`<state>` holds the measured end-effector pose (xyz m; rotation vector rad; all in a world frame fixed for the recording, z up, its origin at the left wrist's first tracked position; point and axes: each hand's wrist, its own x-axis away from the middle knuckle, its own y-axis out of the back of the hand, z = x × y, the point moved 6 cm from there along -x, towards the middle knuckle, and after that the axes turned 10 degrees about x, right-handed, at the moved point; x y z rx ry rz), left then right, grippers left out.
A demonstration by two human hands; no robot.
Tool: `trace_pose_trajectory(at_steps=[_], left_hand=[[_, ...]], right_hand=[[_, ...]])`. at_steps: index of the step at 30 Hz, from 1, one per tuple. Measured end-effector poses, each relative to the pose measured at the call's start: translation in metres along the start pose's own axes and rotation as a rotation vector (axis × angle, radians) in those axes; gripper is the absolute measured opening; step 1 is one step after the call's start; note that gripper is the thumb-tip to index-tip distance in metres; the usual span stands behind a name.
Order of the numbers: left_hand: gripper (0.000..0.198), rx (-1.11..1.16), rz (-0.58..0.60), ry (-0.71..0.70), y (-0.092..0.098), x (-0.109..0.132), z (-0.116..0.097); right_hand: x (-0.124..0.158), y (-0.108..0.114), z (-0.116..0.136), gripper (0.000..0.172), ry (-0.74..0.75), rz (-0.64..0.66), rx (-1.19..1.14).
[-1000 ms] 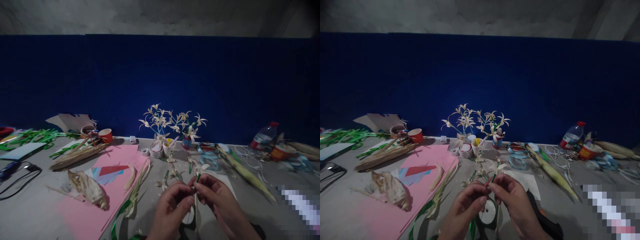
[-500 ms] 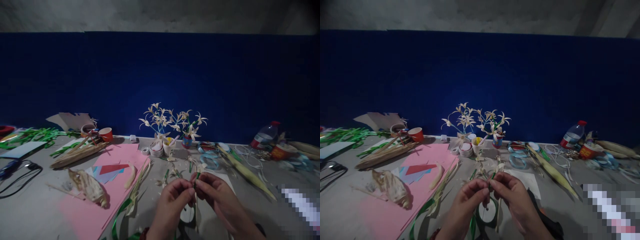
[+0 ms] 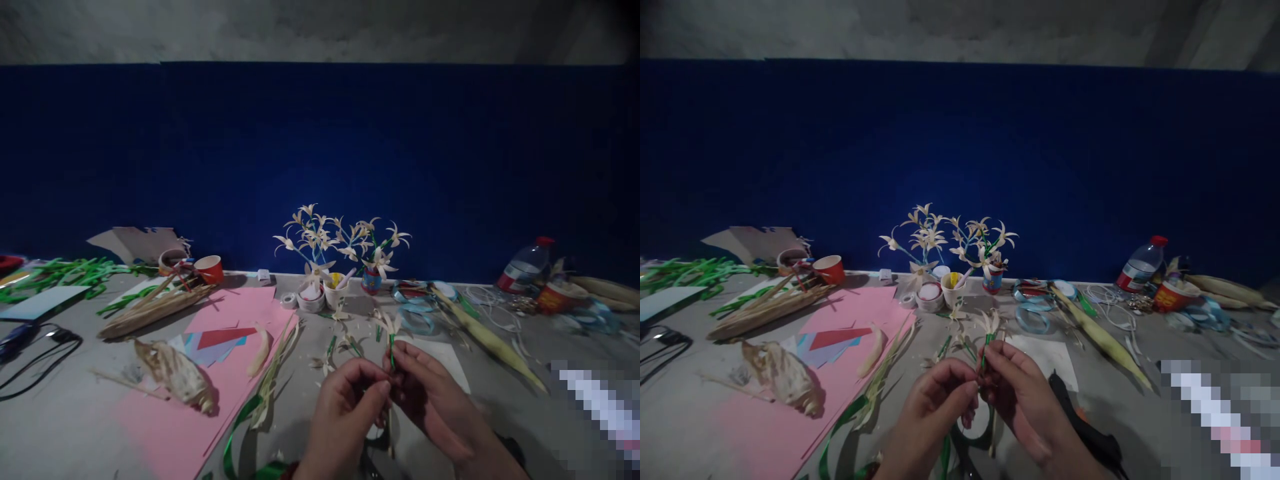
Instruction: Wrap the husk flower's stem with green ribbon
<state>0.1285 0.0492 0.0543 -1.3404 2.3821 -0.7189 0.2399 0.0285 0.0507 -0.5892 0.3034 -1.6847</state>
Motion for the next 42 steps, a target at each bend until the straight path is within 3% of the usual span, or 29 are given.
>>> trace_pose_trajectory(at_steps=[12, 25, 32, 42], left_hand=[[0.023, -0.107, 0.01, -0.026, -0.001, 0.002, -0.008], [0.03, -0.008, -0.013, 0.013, 0.002, 0.001, -0.002], [0.033, 0.035, -0.021, 0.029, 0.003, 0.001, -0.004], [0.03, 0.109, 0.003, 0.019, 0.003, -0.001, 0.002]], right_hand=[[0.002, -0.001, 0.0, 0.023, 0.027, -0.02, 0.043], [0.006, 0.009, 0.013, 0.028, 0.252, -0.185, 0.331], [0.008, 0.008, 0.017, 0.024, 0.324, -0.146, 0.417], [0.01, 0.005, 0.012, 0.026, 0.267, -0.093, 0.438]])
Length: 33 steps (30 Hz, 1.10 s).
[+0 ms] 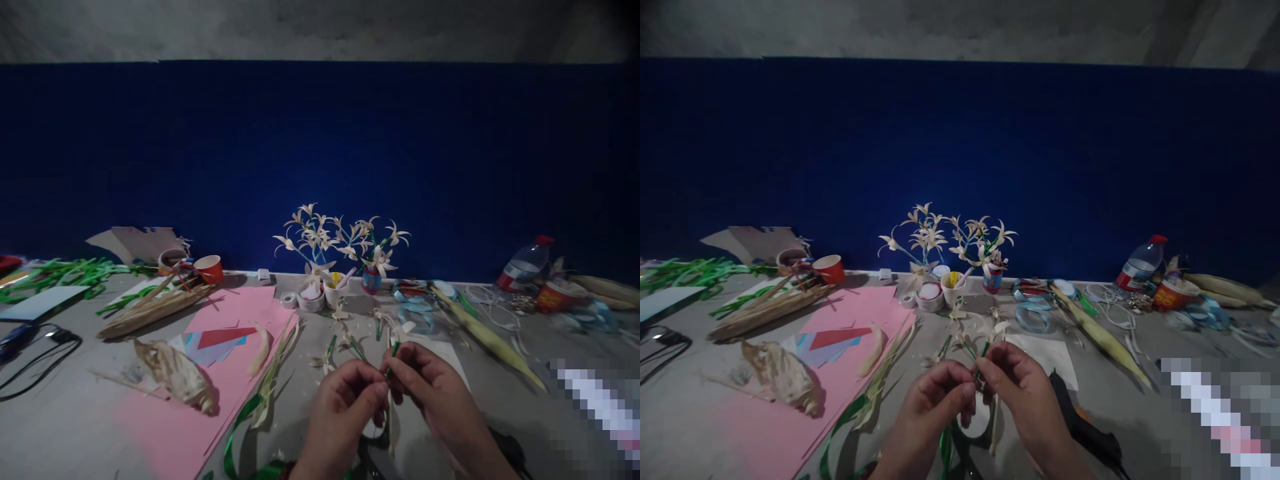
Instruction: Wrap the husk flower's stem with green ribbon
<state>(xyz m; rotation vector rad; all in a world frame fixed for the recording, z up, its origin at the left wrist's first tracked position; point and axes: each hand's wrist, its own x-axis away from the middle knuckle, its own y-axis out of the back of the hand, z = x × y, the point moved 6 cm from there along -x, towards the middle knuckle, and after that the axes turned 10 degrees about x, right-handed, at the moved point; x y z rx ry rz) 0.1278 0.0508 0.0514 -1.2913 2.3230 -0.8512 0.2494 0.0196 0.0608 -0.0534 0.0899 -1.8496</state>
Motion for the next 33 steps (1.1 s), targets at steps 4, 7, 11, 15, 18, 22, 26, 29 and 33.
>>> trace_pose_trajectory(at_steps=[4, 7, 11, 15, 18, 22, 26, 29, 33], left_hand=[[0.029, 0.007, 0.0, -0.003, 0.003, 0.004, 0.003], [0.03, 0.0, -0.012, 0.021, 0.006, 0.009, 0.007], [0.033, -0.009, -0.045, 0.044, 0.01, 0.012, 0.01], [0.033, -0.007, -0.056, 0.019, 0.009, 0.01, 0.007], [0.032, 0.013, -0.054, 0.005, 0.006, 0.01, 0.005], [0.032, 0.018, -0.06, -0.022, 0.007, 0.011, 0.004], [0.033, -0.001, -0.056, -0.033, 0.011, 0.011, 0.006], [0.032, 0.001, -0.047, -0.042, 0.012, 0.01, 0.006], [0.03, 0.0, -0.052, -0.057, 0.014, 0.01, 0.007]], right_hand=[[0.0, 0.002, -0.003, 0.027, 0.005, -0.001, -0.002], [0.0, 0.004, -0.006, 0.026, -0.005, -0.015, -0.008], [0.001, -0.001, -0.002, 0.028, -0.014, 0.018, -0.024], [0.0, -0.006, 0.003, 0.029, -0.036, 0.054, -0.041], [0.0, -0.006, 0.003, 0.027, -0.044, 0.054, -0.049], [-0.001, -0.009, -0.001, 0.029, -0.057, 0.043, -0.04], [-0.001, -0.013, -0.002, 0.032, -0.061, 0.038, -0.037], [0.0, -0.014, -0.001, 0.03, -0.048, 0.04, -0.017], [0.003, -0.013, 0.001, 0.029, -0.021, 0.048, 0.027]])
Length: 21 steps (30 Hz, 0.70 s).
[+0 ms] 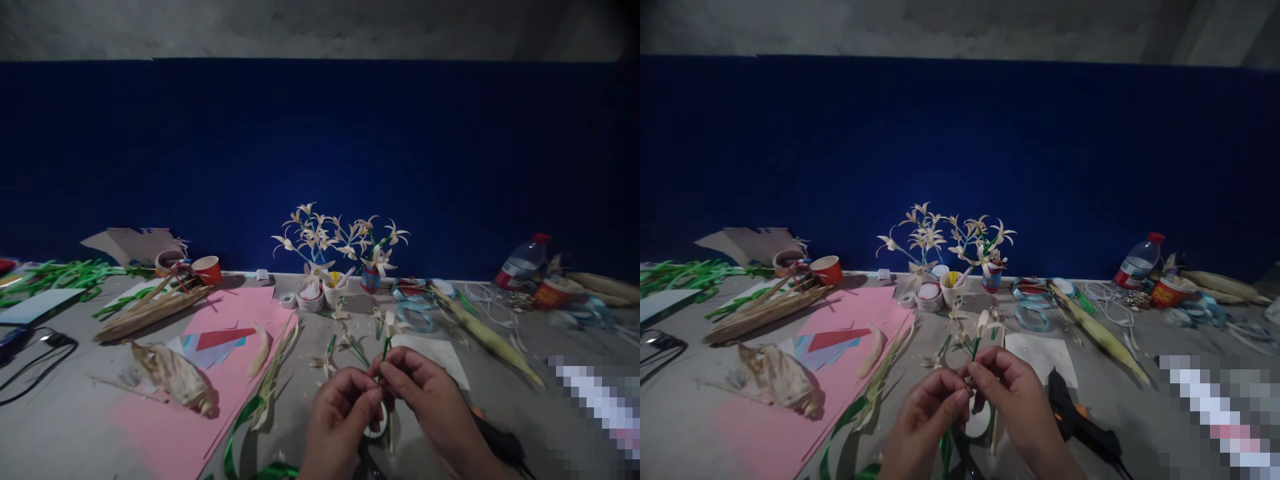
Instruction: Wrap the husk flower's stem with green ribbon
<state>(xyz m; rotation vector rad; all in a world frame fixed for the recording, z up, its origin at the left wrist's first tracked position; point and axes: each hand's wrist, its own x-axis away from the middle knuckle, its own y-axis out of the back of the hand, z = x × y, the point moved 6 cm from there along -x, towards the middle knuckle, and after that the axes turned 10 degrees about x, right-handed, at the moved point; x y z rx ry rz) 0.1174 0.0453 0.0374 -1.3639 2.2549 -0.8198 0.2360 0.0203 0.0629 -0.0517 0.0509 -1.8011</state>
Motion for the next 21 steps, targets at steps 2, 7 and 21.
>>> trace_pose_trajectory(at_steps=[2, 7, 21], left_hand=[[0.03, -0.016, 0.028, 0.009, -0.0007, -0.0001, 0.0004], [0.031, -0.031, 0.041, 0.009, -0.0002, -0.0025, -0.002], [0.032, -0.04, -0.005, -0.02, -0.0011, -0.001, -0.0022]], right_hand=[[0.0013, 0.0002, 0.0012, 0.029, 0.018, 0.003, 0.031], [0.0004, -0.0003, 0.0007, 0.028, 0.033, 0.015, 0.059], [0.0003, -0.0027, 0.0085, 0.027, 0.067, -0.062, 0.045]])
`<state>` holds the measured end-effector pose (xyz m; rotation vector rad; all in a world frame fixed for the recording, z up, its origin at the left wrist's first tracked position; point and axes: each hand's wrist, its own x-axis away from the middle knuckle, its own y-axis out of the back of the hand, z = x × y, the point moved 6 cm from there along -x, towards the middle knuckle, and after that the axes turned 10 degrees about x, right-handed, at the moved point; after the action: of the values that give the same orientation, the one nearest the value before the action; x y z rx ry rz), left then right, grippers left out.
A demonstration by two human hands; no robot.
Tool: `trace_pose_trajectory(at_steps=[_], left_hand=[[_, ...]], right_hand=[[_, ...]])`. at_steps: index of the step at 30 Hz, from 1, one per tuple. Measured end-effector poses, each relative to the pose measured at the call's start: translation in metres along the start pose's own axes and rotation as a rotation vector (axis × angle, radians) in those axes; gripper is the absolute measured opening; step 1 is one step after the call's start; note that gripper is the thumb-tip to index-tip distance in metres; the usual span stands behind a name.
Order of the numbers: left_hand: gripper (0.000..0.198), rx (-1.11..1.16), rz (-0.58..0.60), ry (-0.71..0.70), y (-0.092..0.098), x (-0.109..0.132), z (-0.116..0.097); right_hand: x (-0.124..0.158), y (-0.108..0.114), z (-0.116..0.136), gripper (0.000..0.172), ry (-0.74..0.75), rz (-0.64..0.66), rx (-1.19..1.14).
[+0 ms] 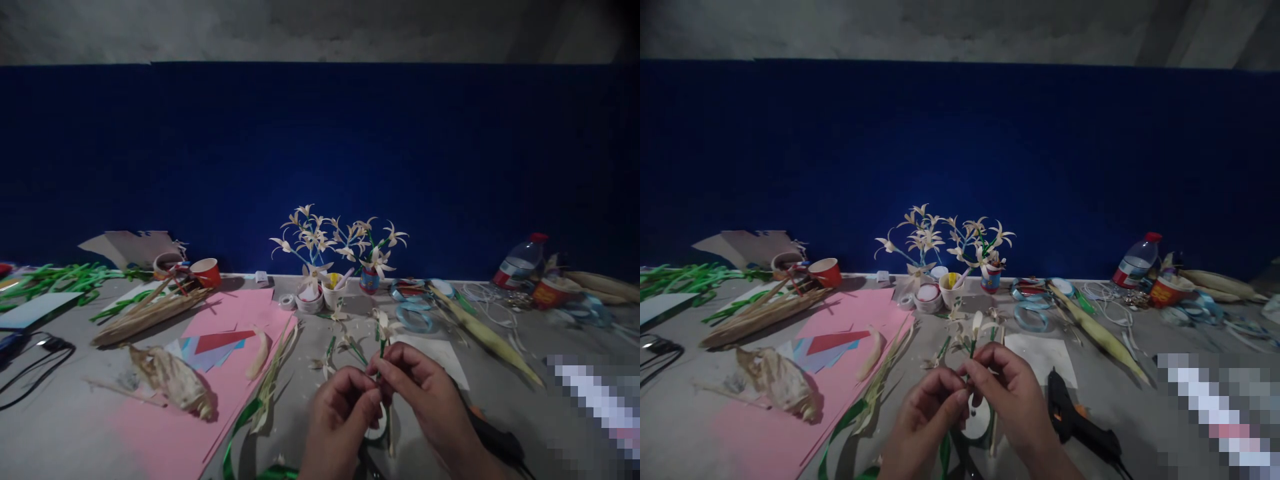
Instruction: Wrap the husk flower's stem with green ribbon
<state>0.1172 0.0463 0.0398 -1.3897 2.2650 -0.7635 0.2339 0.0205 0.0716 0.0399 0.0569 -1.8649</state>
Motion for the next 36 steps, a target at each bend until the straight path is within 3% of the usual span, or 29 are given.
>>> trace_pose_trajectory(at_steps=[7, 14, 29, 36], left_hand=[[0.034, -0.074, -0.023, -0.028, -0.0004, 0.0028, 0.0016], [0.035, -0.003, -0.045, -0.003, -0.0002, 0.0028, 0.0018], [0.033, 0.038, -0.053, -0.006, 0.0006, -0.0001, 0.001], [0.029, 0.034, -0.044, 0.0, 0.0008, -0.0007, 0.0013]], right_hand=[[-0.0009, 0.0016, 0.0008, 0.029, 0.087, -0.043, 0.09], [0.0011, 0.0041, -0.0024, 0.024, 0.059, -0.089, 0.104], [-0.0013, 0.002, -0.0051, 0.026, 0.012, -0.028, -0.065], [-0.0021, 0.0014, -0.007, 0.024, 0.008, -0.032, -0.04]])
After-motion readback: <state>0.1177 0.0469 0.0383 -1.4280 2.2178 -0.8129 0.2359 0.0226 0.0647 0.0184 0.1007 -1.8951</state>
